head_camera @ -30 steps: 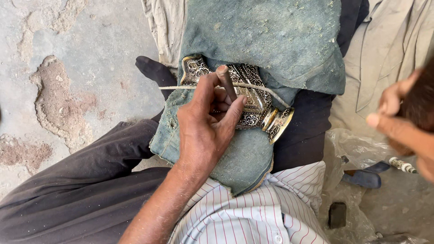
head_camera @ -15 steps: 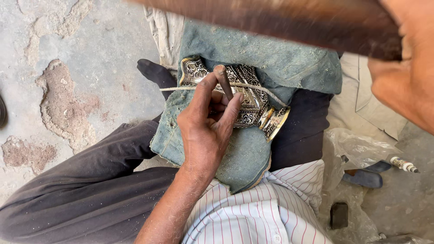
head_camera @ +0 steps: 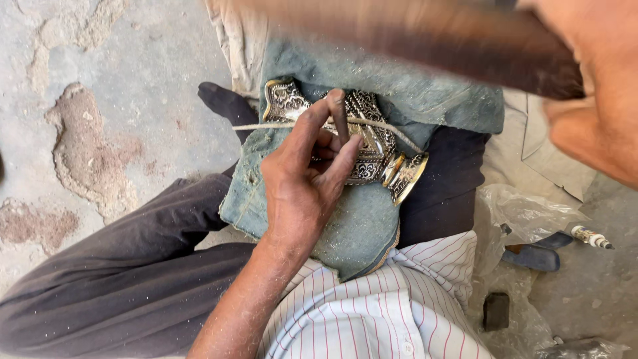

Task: The person sits on the floor and uses a hammer and chisel to engrave a decorative pattern on a silver-colored metal object. The object is held steady on a cloth pad on the lap while the person repeatedly strikes the chisel to create fine details.

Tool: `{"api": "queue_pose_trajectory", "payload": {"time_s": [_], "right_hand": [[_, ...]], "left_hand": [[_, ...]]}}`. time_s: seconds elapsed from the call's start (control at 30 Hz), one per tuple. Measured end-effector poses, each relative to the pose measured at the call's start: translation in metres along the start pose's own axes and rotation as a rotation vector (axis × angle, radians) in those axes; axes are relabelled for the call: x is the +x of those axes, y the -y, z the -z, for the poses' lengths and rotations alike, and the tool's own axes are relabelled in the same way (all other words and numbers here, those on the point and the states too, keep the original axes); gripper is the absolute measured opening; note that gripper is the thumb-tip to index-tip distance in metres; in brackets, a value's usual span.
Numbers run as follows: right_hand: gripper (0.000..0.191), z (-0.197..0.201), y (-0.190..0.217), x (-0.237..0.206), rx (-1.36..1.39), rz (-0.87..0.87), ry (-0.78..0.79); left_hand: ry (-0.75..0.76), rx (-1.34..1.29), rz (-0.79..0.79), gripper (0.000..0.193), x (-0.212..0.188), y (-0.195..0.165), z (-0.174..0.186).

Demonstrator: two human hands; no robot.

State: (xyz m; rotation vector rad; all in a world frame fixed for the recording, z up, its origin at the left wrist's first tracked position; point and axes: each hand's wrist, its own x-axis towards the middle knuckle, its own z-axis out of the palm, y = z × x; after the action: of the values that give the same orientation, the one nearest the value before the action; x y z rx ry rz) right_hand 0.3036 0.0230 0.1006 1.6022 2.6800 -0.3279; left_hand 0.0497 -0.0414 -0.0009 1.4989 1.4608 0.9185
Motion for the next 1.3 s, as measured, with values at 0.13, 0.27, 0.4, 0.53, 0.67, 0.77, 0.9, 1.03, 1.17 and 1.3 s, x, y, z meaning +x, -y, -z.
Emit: {"api": "queue_pose_trajectory", "payload": {"time_s": [0.13, 0.27, 0.4, 0.53, 0.67, 0.77, 0.9, 1.03, 1.17, 1.3], "right_hand": [[0.055, -0.001, 0.007, 0.006, 0.118, -0.036, -0.113], [0.054, -0.004, 0.006, 0.005, 0.160, -0.129, 0.039], [0.048, -0.006, 0.003, 0.003, 0.019, 0.004, -0.088], [0.051, -0.005, 0.008, 0.003, 0.069, -0.035, -0.005], [0.051, -0.001, 0.014, 0.004, 0.305, -0.034, -0.070], [0.054, 0.000, 0.010, 0.003, -0.064, -0.148, 0.147], [0.050, -0.006, 0.002, -0.004, -0.114, -0.210, 0.253], [0.051, -0.013, -0.002, -0.010, 0.062, -0.061, -0.047], [0.051, -0.013, -0.001, -0.011, 0.034, -0.080, 0.037], [0.053, -0.014, -0.003, -0.012, 0.142, -0.014, -0.112]], "left_hand": [[0.028, -0.023, -0.048, 0.052, 0.003, 0.002, 0.000], [0.012, 0.041, -0.079, 0.050, 0.004, 0.005, 0.002], [0.069, -0.026, -0.064, 0.052, 0.006, 0.006, 0.003], [0.082, -0.012, -0.070, 0.051, 0.008, 0.005, 0.006], [0.104, 0.008, -0.101, 0.055, 0.009, 0.004, 0.008], [0.128, -0.024, -0.053, 0.055, 0.010, 0.004, 0.009], [0.147, -0.031, -0.069, 0.056, 0.011, 0.004, 0.011], [0.179, -0.029, -0.110, 0.056, 0.014, 0.006, 0.013], [0.199, -0.028, -0.156, 0.055, 0.015, 0.007, 0.015], [0.219, -0.040, -0.123, 0.055, 0.017, 0.006, 0.016]]}}
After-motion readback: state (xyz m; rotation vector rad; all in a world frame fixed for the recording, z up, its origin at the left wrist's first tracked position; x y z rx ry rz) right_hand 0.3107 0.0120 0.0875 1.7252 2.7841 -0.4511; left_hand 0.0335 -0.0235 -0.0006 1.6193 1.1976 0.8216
